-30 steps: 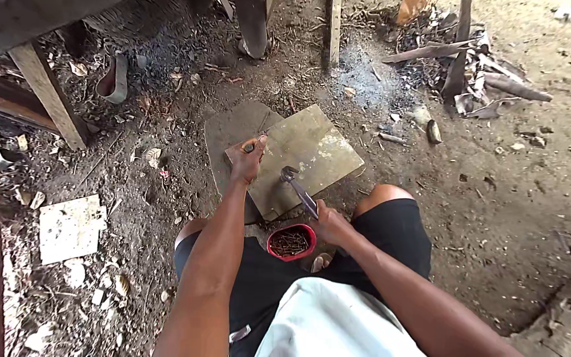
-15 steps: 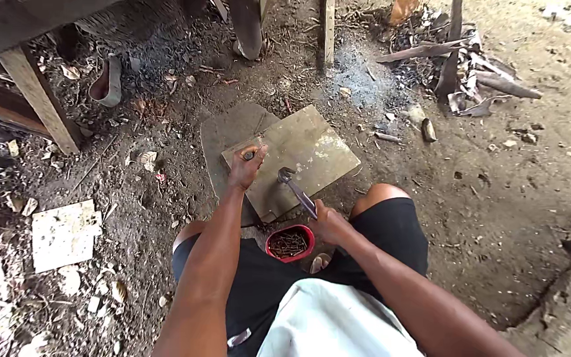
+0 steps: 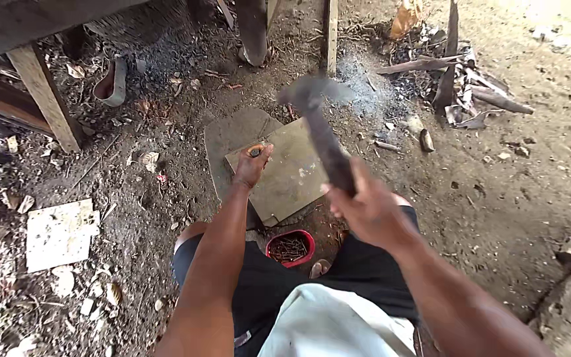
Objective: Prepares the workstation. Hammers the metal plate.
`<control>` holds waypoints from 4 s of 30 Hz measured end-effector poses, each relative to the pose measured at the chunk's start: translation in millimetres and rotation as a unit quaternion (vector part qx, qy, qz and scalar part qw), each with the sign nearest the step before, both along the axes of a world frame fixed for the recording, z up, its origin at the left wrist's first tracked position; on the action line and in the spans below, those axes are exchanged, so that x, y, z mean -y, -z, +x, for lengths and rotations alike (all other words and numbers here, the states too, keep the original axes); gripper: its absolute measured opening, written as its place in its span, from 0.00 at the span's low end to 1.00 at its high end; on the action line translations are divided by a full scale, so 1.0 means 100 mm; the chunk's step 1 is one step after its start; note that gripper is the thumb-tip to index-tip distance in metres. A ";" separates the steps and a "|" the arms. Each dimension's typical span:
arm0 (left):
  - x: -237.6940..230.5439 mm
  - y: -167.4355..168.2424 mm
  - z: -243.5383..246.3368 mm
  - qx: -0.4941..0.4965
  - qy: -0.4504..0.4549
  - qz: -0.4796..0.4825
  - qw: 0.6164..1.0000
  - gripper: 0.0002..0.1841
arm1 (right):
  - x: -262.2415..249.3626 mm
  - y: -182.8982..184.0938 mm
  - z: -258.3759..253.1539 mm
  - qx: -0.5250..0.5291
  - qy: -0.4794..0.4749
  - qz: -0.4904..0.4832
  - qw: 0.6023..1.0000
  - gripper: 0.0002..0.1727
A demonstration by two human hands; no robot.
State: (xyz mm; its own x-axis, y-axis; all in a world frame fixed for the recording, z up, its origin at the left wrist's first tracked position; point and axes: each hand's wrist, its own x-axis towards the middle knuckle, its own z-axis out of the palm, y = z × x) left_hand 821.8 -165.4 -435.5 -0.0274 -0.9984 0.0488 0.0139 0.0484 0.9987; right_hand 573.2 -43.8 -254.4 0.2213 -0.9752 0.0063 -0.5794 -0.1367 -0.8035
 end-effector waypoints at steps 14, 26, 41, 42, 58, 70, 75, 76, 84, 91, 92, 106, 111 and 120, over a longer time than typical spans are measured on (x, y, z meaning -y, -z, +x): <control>-0.19 -0.19 -0.06 0.131 -0.001 0.090 0.987 0.12 | 0.07 0.35 0.17 -0.133 -0.060 0.264 0.953 0.31; -0.21 -0.08 -0.05 0.061 0.011 -0.002 0.998 0.07 | -0.05 0.50 0.18 -0.128 -0.061 0.173 0.975 0.30; -0.77 -0.07 -0.19 0.265 0.043 -0.012 0.963 0.15 | 0.05 1.78 0.09 -0.250 -0.026 0.317 0.915 0.30; -0.90 0.06 -0.22 0.300 0.083 -0.053 0.949 0.16 | 0.07 1.76 0.08 -0.251 -0.029 0.320 0.913 0.30; -0.36 -0.18 0.03 -0.085 -0.041 -0.050 0.994 0.15 | 0.07 1.77 0.06 -0.241 -0.030 0.321 0.915 0.29; -0.43 0.07 0.07 -0.071 -0.057 -0.059 0.994 0.15 | 0.06 1.73 0.14 -0.252 -0.026 0.316 0.914 0.27; -0.38 0.05 0.07 -0.069 -0.050 -0.043 0.995 0.15 | 0.05 1.72 0.16 -0.256 -0.027 0.313 0.914 0.27; -0.37 0.05 0.07 -0.066 -0.047 -0.042 0.996 0.15 | 0.06 1.72 0.16 -0.256 -0.029 0.315 0.914 0.27; -0.34 0.07 0.04 -0.038 -0.071 -0.022 0.996 0.18 | 0.11 1.65 0.07 -0.186 -0.021 0.334 0.924 0.27; -0.31 -0.02 -0.01 0.064 -0.070 0.011 0.995 0.19 | 0.08 -0.06 -0.01 -0.007 -0.010 -0.016 1.000 0.31; -0.31 -0.03 -0.01 0.068 -0.072 0.015 0.995 0.19 | 0.06 -0.34 -0.01 0.054 -0.005 -0.124 0.991 0.29; -0.51 -0.10 -0.09 0.148 -0.036 0.053 0.987 0.17 | -0.07 -0.15 0.14 -0.099 -0.086 0.056 0.990 0.29; -0.47 -0.13 -0.07 0.144 -0.043 0.025 0.988 0.20 | -0.12 -0.71 0.12 0.222 -0.015 -0.273 0.936 0.23; -0.59 -0.07 -0.02 0.155 -0.020 0.078 0.985 0.10 | -0.06 0.63 0.07 -0.157 -0.052 0.236 0.958 0.33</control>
State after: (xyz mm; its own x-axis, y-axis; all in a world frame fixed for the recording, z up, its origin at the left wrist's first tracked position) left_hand 819.4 -106.7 -428.8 0.0229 -0.9936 -0.1103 -0.2910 -0.1122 0.9501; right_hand 580.6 -37.5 -317.2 0.2357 -0.8258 -0.5124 -0.8052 0.1293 -0.5787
